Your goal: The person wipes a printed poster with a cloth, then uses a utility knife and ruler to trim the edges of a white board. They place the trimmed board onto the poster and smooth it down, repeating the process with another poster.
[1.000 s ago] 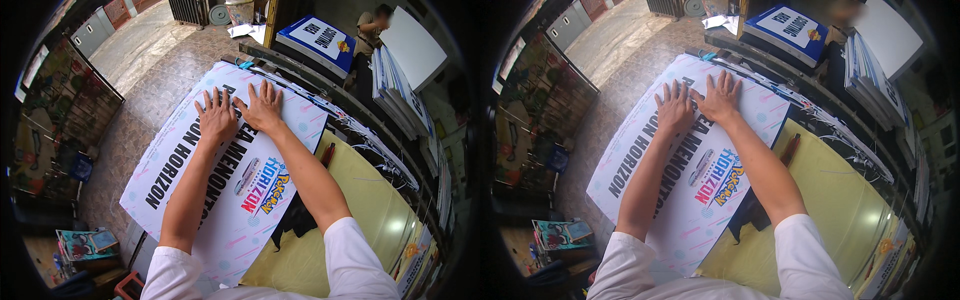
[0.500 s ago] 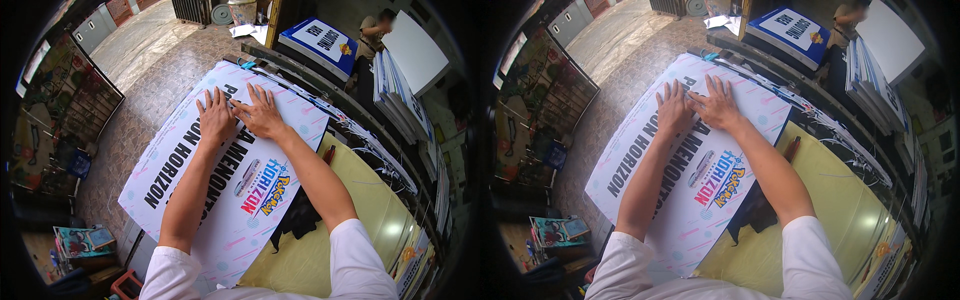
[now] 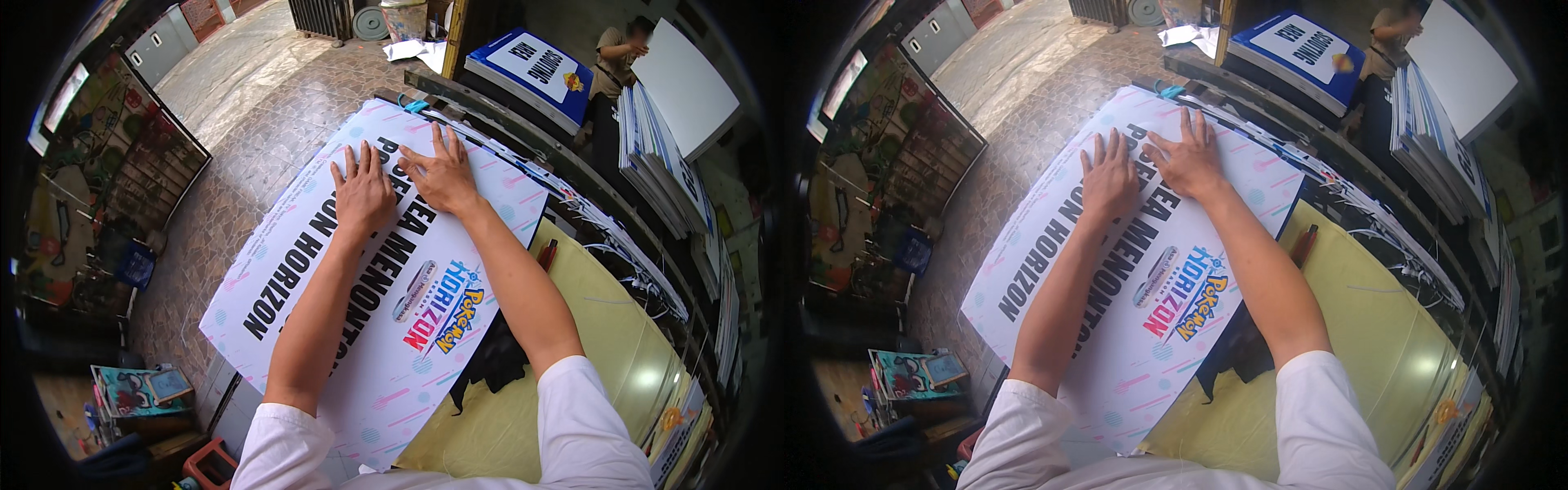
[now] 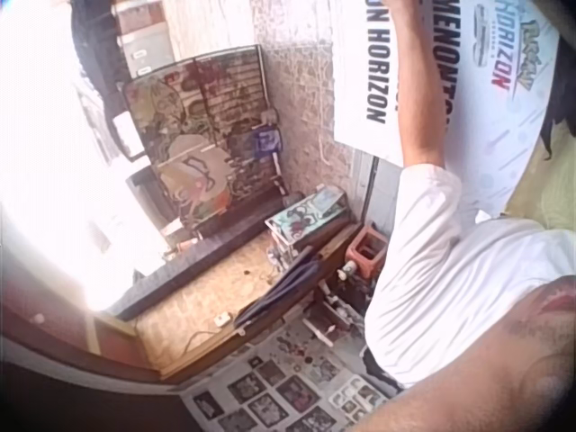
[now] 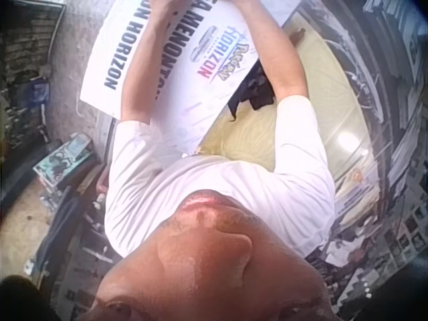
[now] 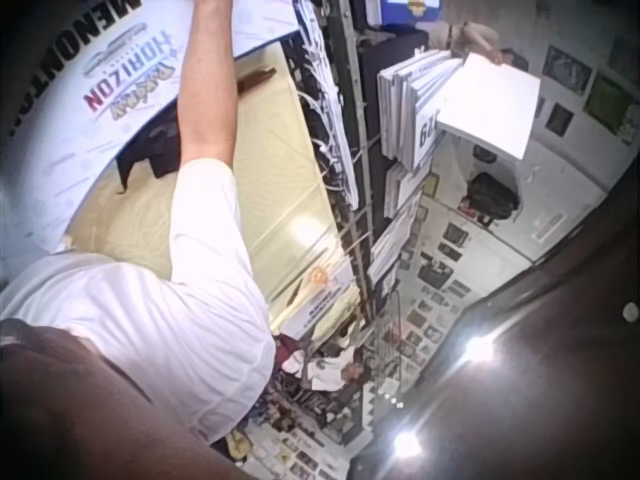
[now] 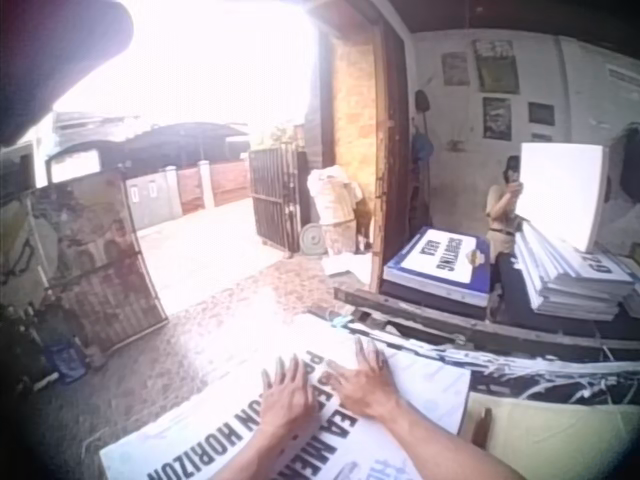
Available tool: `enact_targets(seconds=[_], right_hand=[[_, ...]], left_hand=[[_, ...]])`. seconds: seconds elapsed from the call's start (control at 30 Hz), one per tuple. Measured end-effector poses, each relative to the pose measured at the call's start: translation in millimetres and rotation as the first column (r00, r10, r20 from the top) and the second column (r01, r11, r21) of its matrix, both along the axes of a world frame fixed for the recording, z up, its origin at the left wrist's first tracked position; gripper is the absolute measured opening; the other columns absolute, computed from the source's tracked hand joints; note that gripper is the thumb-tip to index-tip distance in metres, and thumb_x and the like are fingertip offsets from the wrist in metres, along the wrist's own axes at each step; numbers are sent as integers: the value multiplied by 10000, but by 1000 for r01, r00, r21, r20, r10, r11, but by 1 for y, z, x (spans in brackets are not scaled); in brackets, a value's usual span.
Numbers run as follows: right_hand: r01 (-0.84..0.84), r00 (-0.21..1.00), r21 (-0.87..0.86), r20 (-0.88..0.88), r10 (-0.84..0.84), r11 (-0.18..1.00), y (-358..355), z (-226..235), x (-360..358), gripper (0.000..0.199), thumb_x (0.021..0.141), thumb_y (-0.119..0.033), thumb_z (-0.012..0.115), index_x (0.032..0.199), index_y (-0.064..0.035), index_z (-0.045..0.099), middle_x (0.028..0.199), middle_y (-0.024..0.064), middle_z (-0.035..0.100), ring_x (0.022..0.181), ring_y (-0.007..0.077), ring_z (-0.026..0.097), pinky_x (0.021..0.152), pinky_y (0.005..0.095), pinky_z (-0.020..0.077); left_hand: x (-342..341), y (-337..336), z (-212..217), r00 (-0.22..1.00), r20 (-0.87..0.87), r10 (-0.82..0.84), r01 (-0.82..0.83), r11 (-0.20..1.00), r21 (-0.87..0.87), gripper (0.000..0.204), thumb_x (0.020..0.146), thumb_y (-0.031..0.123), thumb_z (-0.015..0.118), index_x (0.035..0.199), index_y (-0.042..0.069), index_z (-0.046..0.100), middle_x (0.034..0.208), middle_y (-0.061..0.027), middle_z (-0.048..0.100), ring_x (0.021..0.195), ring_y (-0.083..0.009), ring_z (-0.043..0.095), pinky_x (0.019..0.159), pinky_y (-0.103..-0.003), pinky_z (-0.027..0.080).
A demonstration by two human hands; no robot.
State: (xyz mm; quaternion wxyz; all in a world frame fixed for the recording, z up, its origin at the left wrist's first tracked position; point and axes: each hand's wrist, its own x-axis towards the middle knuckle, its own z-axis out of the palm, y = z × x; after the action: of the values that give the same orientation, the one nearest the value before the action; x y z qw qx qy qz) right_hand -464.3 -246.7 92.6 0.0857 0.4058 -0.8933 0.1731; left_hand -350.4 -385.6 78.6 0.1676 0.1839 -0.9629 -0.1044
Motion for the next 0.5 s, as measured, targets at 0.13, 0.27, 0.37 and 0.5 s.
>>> enact_targets(seconds=[0.13,0.27,0.37,0.5], right_hand=[[66,998,-32,15,-66,997,-4,0,-6,613,1008,-688,444,1458,-309,615,1669,287,233,1550,473,170,1258,560,155],[132,989,51,63,-136,990,-11,4,-22,767,962,-778,403,1539,-287,519,1685,295,165,1575,468,84,1255,593,123],[19,994,115,106,-31,993,-13,8,-35,892,894,-863,410,1584,-299,444,1693,289,145,1582,462,45,1257,601,79],[-87,995,185,73,75,979,-10,9,-44,964,842,-921,406,1591,-314,429,1697,283,137,1586,455,23,1256,609,24]], left_hand=[[0,0,2,1000,5,5,-5,1000,1,638,1026,294,408,1570,-38,363,1679,-196,296,1574,-417,189,1258,-619,97],[-1,3,3,1000,0,14,-14,999,32,655,1032,328,404,1574,-37,357,1682,-193,292,1576,-414,182,1260,-616,83],[0,3,3,1000,0,16,-16,1000,25,669,1031,349,403,1575,-38,355,1684,-190,288,1577,-414,177,1260,-617,75],[-1,3,3,1000,13,18,-18,999,30,669,1029,349,394,1573,-40,357,1684,-190,287,1577,-417,177,1258,-623,79]])
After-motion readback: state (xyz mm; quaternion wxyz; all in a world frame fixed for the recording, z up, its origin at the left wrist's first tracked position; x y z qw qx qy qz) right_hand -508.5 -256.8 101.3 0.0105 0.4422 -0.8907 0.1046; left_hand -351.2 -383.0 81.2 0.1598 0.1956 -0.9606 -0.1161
